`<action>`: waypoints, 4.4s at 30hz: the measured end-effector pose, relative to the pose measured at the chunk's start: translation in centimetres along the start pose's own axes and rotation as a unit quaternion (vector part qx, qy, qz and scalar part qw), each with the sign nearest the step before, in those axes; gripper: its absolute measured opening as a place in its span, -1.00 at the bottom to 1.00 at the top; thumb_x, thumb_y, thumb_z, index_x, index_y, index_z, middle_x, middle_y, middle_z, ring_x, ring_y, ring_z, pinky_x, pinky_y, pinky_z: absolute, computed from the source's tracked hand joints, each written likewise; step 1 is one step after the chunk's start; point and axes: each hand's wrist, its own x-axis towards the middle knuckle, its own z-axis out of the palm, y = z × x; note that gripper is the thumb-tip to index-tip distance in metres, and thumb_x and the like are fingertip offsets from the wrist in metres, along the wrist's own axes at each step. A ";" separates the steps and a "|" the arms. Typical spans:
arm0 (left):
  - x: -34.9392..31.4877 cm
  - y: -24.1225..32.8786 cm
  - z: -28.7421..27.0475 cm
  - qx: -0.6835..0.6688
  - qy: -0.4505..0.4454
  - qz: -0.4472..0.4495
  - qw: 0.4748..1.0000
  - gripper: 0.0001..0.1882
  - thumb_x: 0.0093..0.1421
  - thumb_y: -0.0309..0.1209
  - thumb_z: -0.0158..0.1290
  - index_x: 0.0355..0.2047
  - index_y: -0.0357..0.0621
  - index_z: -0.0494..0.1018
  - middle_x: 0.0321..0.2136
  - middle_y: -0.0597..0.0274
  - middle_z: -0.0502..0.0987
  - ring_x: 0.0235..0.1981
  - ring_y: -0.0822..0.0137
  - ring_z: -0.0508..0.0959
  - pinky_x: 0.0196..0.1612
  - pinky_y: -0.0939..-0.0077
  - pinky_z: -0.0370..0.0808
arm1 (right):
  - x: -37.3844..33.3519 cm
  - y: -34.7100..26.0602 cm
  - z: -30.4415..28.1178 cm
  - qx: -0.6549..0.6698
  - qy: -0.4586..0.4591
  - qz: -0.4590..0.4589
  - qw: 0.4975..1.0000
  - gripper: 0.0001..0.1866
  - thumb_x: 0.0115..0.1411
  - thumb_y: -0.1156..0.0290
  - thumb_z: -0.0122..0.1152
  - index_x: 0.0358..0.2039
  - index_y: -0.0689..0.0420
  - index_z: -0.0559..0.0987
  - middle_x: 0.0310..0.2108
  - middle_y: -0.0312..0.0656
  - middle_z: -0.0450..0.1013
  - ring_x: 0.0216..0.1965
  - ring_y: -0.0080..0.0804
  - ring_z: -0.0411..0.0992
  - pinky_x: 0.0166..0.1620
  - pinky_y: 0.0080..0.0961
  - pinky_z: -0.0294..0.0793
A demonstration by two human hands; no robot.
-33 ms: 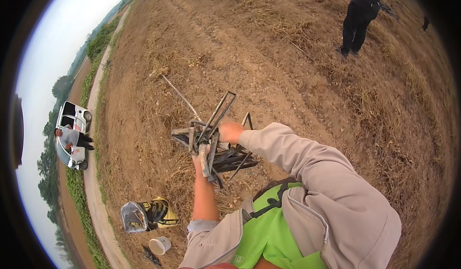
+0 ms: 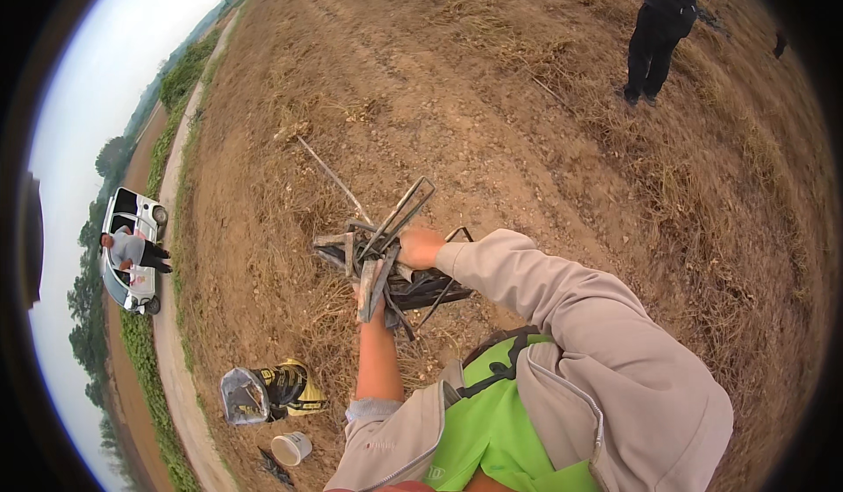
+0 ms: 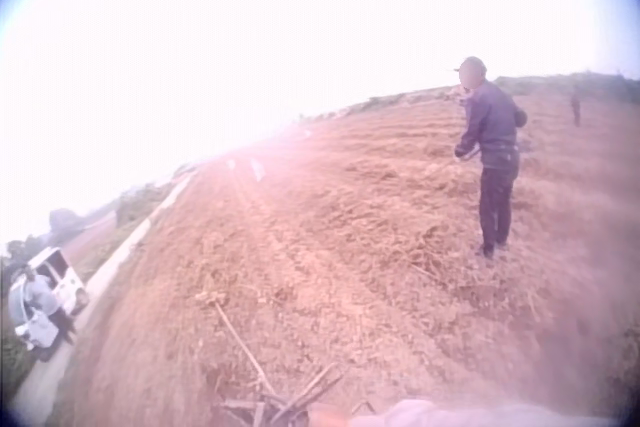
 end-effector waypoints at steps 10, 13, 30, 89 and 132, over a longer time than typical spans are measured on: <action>-0.1 -1.2 5.8 -0.021 0.080 0.129 0.988 -0.38 0.15 -0.42 0.26 0.16 -0.38 0.27 0.01 -0.01 0.49 -0.07 0.20 0.52 -0.01 0.23 0.44 | -2.6 2.3 1.7 0.191 -0.030 -0.019 0.981 -0.41 0.17 -0.01 0.08 0.01 0.25 0.50 -0.13 0.21 0.51 -0.11 0.07 0.49 -0.09 -0.11 0.38; -0.9 -1.1 6.7 -0.084 0.079 0.115 0.987 -0.41 0.23 -0.35 0.19 0.16 -0.39 0.26 0.05 -0.08 0.46 -0.01 0.15 0.51 0.01 0.25 0.45 | -3.4 2.2 1.5 0.096 -0.049 -0.083 0.991 0.06 0.00 -0.08 0.35 0.38 0.09 0.03 -0.01 0.12 0.48 0.05 0.10 0.42 0.07 -0.08 0.33; -1.3 2.2 6.6 -0.110 -0.086 0.010 0.990 -0.41 0.35 -0.26 0.01 0.31 -0.09 0.09 0.13 0.11 0.36 0.03 0.15 0.49 -0.01 0.16 0.53 | -5.6 -1.2 3.2 -0.072 0.093 -0.052 0.992 0.12 -0.21 0.32 0.46 0.35 0.26 0.05 -0.08 0.02 0.50 0.02 -0.01 0.45 0.12 -0.01 0.24; 1.9 7.7 4.4 0.393 -0.233 0.195 0.868 -0.68 0.22 -0.18 0.07 -0.22 -0.20 0.53 -0.34 -0.10 0.61 -0.25 -0.12 0.59 -0.16 0.12 0.49 | 6.1 6.6 0.2 -0.115 0.155 0.252 0.948 -0.69 -0.02 0.24 0.18 -0.30 0.11 0.67 -0.29 0.00 0.60 -0.12 -0.01 0.55 -0.09 -0.14 0.53; 28.6 11.6 9.5 0.554 -0.293 0.403 0.666 -0.81 0.27 -0.33 -0.02 -0.23 -0.13 0.53 -0.29 0.08 0.59 -0.16 0.01 0.54 0.13 0.07 0.34 | 24.9 12.7 -23.3 0.240 -0.027 -0.259 0.935 -0.57 0.07 0.32 0.38 -0.06 0.20 0.55 -0.21 -0.13 0.55 -0.19 -0.37 0.45 -0.06 -0.33 0.46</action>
